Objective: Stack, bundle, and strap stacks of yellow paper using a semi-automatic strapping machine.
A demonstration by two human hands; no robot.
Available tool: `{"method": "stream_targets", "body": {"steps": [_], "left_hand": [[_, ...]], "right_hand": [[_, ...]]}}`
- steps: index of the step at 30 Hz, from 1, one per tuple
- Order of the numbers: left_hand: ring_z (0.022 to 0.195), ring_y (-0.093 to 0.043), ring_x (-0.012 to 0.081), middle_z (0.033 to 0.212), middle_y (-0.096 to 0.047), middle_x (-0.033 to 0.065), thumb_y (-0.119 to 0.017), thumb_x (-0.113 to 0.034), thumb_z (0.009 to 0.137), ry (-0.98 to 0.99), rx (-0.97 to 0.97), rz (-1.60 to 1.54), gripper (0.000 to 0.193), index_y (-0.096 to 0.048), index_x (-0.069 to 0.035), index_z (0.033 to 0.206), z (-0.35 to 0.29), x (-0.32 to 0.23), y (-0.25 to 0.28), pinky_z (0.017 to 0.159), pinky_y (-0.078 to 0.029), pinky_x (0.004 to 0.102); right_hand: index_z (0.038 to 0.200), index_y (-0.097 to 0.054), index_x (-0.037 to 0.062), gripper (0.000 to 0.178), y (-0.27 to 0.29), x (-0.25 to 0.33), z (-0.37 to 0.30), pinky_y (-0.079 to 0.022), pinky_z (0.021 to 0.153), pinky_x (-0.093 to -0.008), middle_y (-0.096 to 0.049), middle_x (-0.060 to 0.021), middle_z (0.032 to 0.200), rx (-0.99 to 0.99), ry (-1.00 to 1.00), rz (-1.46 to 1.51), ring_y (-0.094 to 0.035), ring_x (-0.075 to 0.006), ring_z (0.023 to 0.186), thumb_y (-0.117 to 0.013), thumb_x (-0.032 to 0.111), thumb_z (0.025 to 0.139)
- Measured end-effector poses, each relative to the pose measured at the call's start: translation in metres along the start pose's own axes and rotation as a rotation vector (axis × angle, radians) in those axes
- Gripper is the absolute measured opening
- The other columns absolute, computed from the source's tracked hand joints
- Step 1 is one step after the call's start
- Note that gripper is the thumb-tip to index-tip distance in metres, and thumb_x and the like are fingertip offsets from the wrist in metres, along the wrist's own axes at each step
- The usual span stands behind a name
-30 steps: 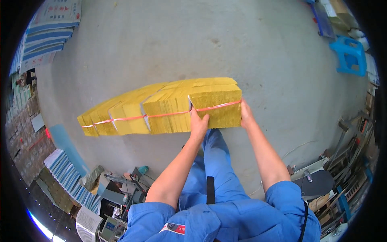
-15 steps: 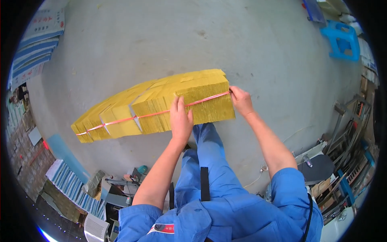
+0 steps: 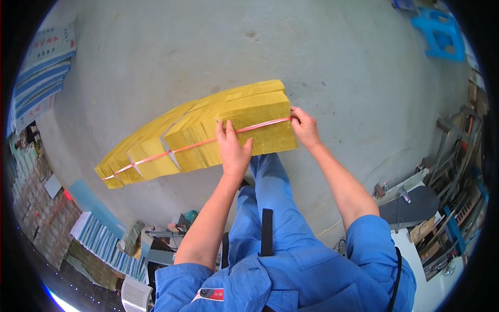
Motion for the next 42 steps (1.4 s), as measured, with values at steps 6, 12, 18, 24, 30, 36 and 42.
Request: {"method": "stream_targets", "body": {"steps": [6,12,18,24,30,36,42], "left_hand": [[0.138,-0.034,0.0403,0.149,-0.034,0.02,-0.066,-0.008,0.079,-0.371,0.055,0.326,0.066,-0.042,0.001,0.14,0.006,-0.077,-0.011,0.115,-0.028,0.0479],[0.143,-0.031,0.0286,0.149,-0.04,0.0077,-0.056,-0.007,0.082,-0.909,0.356,0.476,0.06,-0.045,-0.005,0.141,0.034,-0.118,-0.071,0.118,-0.024,0.0458],[0.144,-0.027,0.027,0.148,-0.04,0.0063,-0.052,-0.012,0.088,-1.064,0.468,0.645,0.055,-0.045,-0.006,0.142,0.042,-0.103,-0.08,0.118,-0.026,0.0422],[0.144,-0.028,0.0271,0.148,-0.04,0.0059,-0.052,-0.012,0.088,-1.061,0.427,0.6,0.056,-0.044,-0.007,0.143,0.04,-0.098,-0.078,0.118,-0.026,0.0436],[0.145,-0.027,0.0268,0.152,-0.036,0.0039,-0.052,-0.012,0.088,-1.032,0.416,0.594,0.057,-0.043,-0.007,0.144,0.039,-0.097,-0.072,0.118,-0.026,0.0446],[0.143,-0.029,0.0314,0.151,-0.037,0.0126,-0.052,0.0,0.083,-0.758,0.243,0.44,0.059,-0.044,-0.003,0.142,-0.006,-0.079,-0.045,0.117,-0.025,0.0445],[0.129,-0.046,0.0341,0.136,-0.047,0.0232,-0.055,0.004,0.084,0.117,-0.059,-0.264,0.057,-0.041,0.005,0.14,-0.033,0.021,-0.005,0.109,-0.038,0.0401]], "right_hand": [[0.093,-0.058,0.0027,0.01,0.012,-0.007,0.008,-0.053,0.076,-0.0385,-0.068,-0.0145,0.107,0.033,0.035,-0.039,-0.066,-0.0337,0.089,-0.055,-0.001,0.084],[0.092,-0.058,0.0029,0.009,0.007,0.012,0.011,-0.053,0.075,-0.0417,-0.066,-0.0117,0.099,0.017,0.166,-0.128,-0.063,-0.0351,0.088,-0.059,0.002,0.083],[0.088,-0.057,0.0059,0.011,0.019,0.016,0.003,-0.053,0.071,-0.0405,-0.063,-0.0091,0.088,0.121,0.428,-0.33,-0.062,-0.0296,0.085,-0.063,0.003,0.08],[0.084,-0.053,0.0053,0.013,0.016,0.028,-0.002,-0.052,0.07,-0.0412,-0.058,-0.0088,0.081,0.223,0.49,-0.345,-0.06,-0.0296,0.08,-0.064,0.004,0.077],[0.087,-0.054,0.0042,0.011,0.008,0.009,-0.006,-0.052,0.074,-0.0407,-0.061,-0.0115,0.087,0.199,0.359,-0.302,-0.061,-0.0315,0.086,-0.061,0.002,0.078],[0.121,-0.061,0.0061,0.032,-0.007,-0.065,0.0,-0.049,0.088,-0.0303,-0.067,-0.0123,0.114,-0.024,-0.21,0.437,-0.065,-0.0198,0.105,-0.05,0.006,0.091],[0.123,-0.062,0.0038,0.031,-0.034,-0.077,0.007,-0.048,0.086,-0.0292,-0.068,-0.006,0.111,-0.017,-0.497,0.603,-0.063,-0.0155,0.1,-0.05,0.02,0.099]]}}
Point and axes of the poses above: each hand's wrist, its own z-axis towards the middle knuckle, its own y-axis out of the back of the hand, x = y × z, the point moved 6 cm from there along z, towards the middle knuckle
